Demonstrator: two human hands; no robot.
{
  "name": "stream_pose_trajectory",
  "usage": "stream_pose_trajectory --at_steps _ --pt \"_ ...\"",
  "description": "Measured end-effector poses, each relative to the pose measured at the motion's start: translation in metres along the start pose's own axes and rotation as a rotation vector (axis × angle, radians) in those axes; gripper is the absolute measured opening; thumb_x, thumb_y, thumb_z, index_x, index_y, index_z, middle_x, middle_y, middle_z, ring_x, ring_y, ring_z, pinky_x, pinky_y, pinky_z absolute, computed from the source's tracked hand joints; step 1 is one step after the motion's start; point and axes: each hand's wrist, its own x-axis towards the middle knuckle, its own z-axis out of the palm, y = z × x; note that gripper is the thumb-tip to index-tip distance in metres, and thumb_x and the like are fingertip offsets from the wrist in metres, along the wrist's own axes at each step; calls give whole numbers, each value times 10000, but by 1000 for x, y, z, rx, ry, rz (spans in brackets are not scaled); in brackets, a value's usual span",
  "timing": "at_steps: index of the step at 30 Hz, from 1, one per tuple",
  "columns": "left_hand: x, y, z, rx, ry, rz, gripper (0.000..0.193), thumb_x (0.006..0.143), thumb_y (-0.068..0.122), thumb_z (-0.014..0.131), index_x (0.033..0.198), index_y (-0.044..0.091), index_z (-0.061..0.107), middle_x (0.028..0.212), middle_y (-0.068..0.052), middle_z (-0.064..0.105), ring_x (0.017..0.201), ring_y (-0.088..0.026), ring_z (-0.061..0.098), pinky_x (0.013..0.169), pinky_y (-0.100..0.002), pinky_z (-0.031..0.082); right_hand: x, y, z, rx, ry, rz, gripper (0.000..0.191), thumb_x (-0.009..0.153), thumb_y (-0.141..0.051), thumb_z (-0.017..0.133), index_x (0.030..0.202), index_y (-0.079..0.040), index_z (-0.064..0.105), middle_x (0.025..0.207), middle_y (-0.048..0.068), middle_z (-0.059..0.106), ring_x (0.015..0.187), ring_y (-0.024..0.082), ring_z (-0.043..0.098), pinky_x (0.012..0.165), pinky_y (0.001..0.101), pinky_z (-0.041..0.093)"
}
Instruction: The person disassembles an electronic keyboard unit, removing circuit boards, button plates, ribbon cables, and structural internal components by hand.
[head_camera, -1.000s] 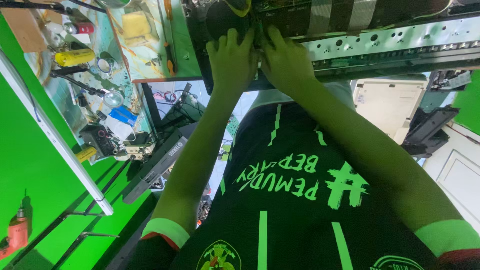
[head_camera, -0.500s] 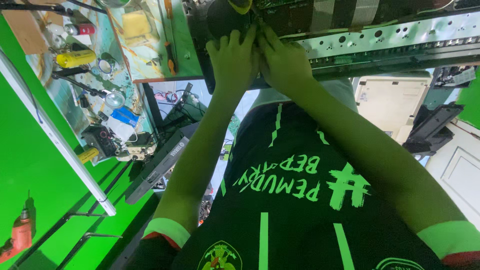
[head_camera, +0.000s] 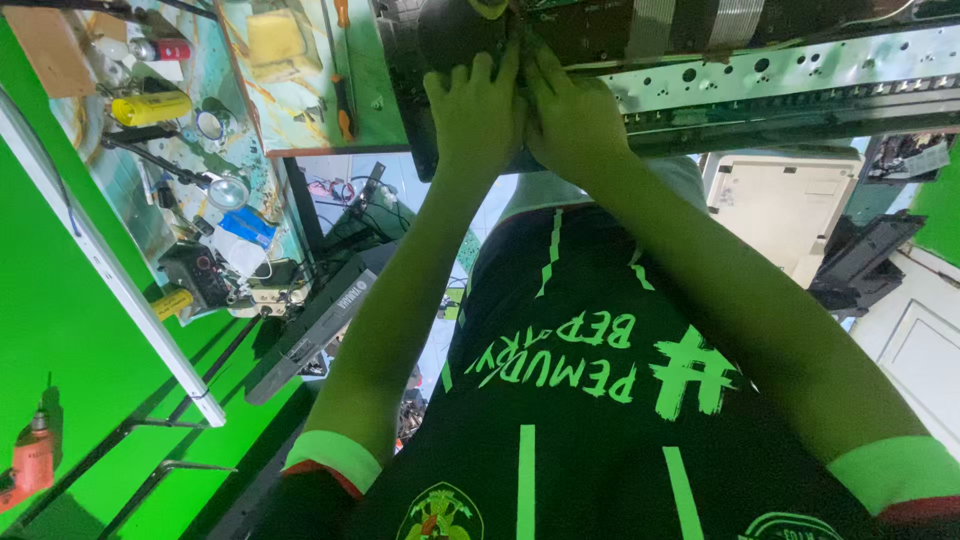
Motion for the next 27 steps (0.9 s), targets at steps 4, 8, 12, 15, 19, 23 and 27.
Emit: stream_pose_trajectory --at_steps 4,8,12,15,19,23,27 --pt "2 3 0 25 41 -6 585 859 331 730 1399 148 600 1065 -122 625 953 -331 626 924 -599 383 0 0 -2 -8 19 -15 522 933 -133 704 1394 71 568 1473 254 556 811 313 712 738 392 593" --pt "3 2 -2 1 61 -4 560 880 302 725 1401 133 610 1076 -125 633 952 -326 622 929 -595 381 2 0 -3 -14 12 -30 571 869 -149 734 1361 90 574 1418 285 565 802 317 714 728 391 597" --pt "5 4 -1 55 27 -7 503 901 210 692 1394 132 627 1062 -99 639 979 -306 624 955 -597 379 3 -2 -2 14 33 -27 556 924 -138 741 1410 55 552 1454 252 554 901 319 719 814 388 601" --pt "8 5 0 68 0 -4 454 888 194 680 1336 131 641 1060 -102 651 983 -301 622 958 -614 377 3 -3 -2 -25 10 -35 589 879 -160 768 1391 44 561 1446 252 566 852 316 711 765 401 589" --pt "11 4 0 17 87 -5 430 881 179 697 1304 103 678 1026 -103 651 993 -313 606 946 -643 368 5 -3 -4 10 -28 3 596 843 -155 771 1365 58 576 1366 256 597 850 324 707 746 406 589" --pt "14 2 -3 5 13 9 280 884 208 704 1138 91 719 1055 -110 665 1027 -325 608 988 -642 372 7 1 -8 21 -99 67 471 904 -176 768 1294 39 614 1248 194 654 853 312 715 687 416 586" --pt "19 2 -5 40 73 72 291 862 231 709 1109 77 721 1061 -113 667 1026 -324 606 1001 -631 374 6 9 -13 -34 17 -58 383 925 -199 767 1244 -9 671 1269 166 674 838 311 722 715 413 599"
